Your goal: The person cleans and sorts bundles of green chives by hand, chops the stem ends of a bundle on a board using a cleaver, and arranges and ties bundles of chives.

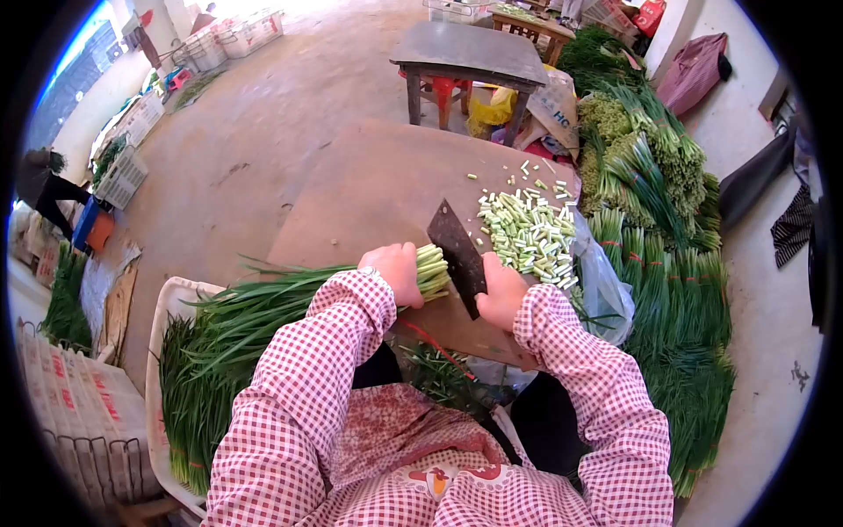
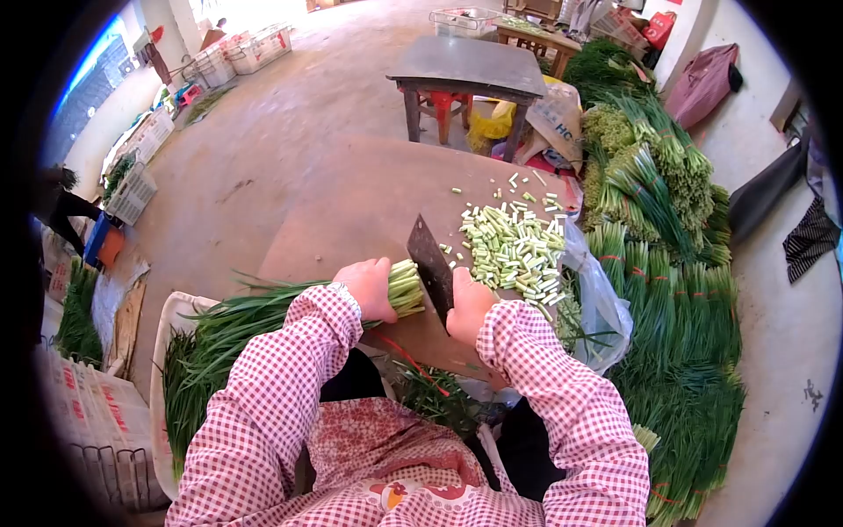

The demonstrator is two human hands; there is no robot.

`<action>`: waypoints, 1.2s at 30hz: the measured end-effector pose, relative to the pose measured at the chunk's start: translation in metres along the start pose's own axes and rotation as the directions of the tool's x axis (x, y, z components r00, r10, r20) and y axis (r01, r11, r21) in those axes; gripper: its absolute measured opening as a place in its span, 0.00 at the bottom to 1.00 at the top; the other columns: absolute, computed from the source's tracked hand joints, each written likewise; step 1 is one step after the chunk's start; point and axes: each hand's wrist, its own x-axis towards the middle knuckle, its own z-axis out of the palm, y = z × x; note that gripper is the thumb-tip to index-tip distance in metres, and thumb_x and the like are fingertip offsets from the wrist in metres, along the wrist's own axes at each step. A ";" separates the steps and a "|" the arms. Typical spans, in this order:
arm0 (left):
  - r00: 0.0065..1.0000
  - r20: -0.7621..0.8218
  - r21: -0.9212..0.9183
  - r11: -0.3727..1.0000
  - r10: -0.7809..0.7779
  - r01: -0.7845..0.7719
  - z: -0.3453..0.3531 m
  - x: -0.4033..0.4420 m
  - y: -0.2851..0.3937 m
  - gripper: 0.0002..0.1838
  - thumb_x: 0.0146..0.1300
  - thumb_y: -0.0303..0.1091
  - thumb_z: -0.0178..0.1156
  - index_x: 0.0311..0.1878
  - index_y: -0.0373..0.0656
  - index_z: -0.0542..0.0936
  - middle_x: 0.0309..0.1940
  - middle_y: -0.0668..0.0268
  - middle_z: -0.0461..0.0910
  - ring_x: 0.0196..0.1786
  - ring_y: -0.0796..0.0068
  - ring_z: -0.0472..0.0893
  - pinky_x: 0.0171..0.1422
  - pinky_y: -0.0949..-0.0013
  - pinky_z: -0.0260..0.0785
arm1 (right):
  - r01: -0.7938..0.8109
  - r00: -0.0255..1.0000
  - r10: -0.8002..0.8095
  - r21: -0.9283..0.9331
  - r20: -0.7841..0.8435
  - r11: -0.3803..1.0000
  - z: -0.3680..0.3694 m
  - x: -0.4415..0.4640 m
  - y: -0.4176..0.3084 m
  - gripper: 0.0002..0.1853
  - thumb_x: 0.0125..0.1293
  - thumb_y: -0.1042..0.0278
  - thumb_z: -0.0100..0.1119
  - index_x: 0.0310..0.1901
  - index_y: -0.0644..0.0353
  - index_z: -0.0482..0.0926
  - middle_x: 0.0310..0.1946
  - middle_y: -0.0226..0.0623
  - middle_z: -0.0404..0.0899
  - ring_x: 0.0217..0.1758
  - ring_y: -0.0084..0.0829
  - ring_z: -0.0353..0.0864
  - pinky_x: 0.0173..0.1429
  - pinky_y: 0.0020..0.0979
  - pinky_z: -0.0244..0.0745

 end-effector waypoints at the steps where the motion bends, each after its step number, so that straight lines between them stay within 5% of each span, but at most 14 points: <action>1: 1.000 -0.007 -0.009 1.000 0.007 -0.007 -0.001 0.000 0.000 0.37 0.37 0.48 0.72 0.50 0.38 0.70 0.48 0.53 0.76 0.54 0.57 0.76 0.58 0.62 0.70 | -0.017 1.000 0.017 0.000 -0.023 1.000 -0.008 -0.005 -0.003 0.18 0.53 0.76 0.52 0.44 0.68 0.60 0.27 0.60 0.75 0.33 0.58 0.77 0.38 0.52 0.70; 5: 0.999 -0.034 -0.032 0.999 0.008 -0.009 0.002 -0.001 -0.002 0.35 0.37 0.46 0.71 0.48 0.36 0.72 0.47 0.52 0.77 0.53 0.58 0.77 0.57 0.62 0.71 | 0.072 0.976 -0.074 -0.014 -0.204 0.997 -0.031 -0.046 -0.029 0.22 0.52 0.76 0.56 0.48 0.67 0.61 0.25 0.59 0.75 0.32 0.60 0.76 0.37 0.51 0.70; 11: 0.999 -0.041 -0.059 0.998 0.025 -0.028 0.004 0.000 -0.005 0.33 0.38 0.45 0.71 0.47 0.37 0.73 0.46 0.54 0.78 0.52 0.59 0.78 0.56 0.63 0.71 | 0.122 0.986 -0.135 -0.135 -0.093 0.983 -0.030 -0.073 -0.037 0.20 0.54 0.75 0.56 0.47 0.65 0.61 0.24 0.58 0.74 0.30 0.60 0.75 0.34 0.52 0.69; 13: 0.999 -0.041 -0.058 0.998 0.024 -0.026 0.004 -0.001 -0.004 0.32 0.38 0.45 0.71 0.47 0.37 0.74 0.46 0.54 0.78 0.52 0.59 0.78 0.57 0.64 0.71 | 0.055 0.997 -0.058 -0.055 -0.054 0.997 -0.026 -0.073 -0.038 0.19 0.54 0.74 0.55 0.45 0.65 0.61 0.24 0.58 0.74 0.30 0.60 0.75 0.34 0.52 0.69; 22: 0.998 -0.055 -0.050 0.999 0.014 -0.016 0.009 0.002 -0.002 0.31 0.40 0.43 0.68 0.48 0.38 0.73 0.47 0.54 0.78 0.52 0.59 0.78 0.56 0.64 0.71 | -0.091 0.980 0.128 -0.227 0.154 0.970 -0.034 -0.059 -0.060 0.21 0.52 0.73 0.56 0.44 0.71 0.58 0.23 0.59 0.74 0.30 0.60 0.76 0.35 0.51 0.71; 36: 0.994 -0.059 -0.092 0.991 0.092 -0.098 0.015 0.012 -0.011 0.28 0.40 0.40 0.65 0.47 0.37 0.73 0.45 0.54 0.78 0.50 0.58 0.79 0.53 0.63 0.73 | -0.041 0.967 0.109 -0.286 0.228 0.957 -0.028 -0.007 -0.060 0.25 0.51 0.75 0.57 0.48 0.75 0.57 0.24 0.60 0.74 0.32 0.59 0.77 0.35 0.49 0.71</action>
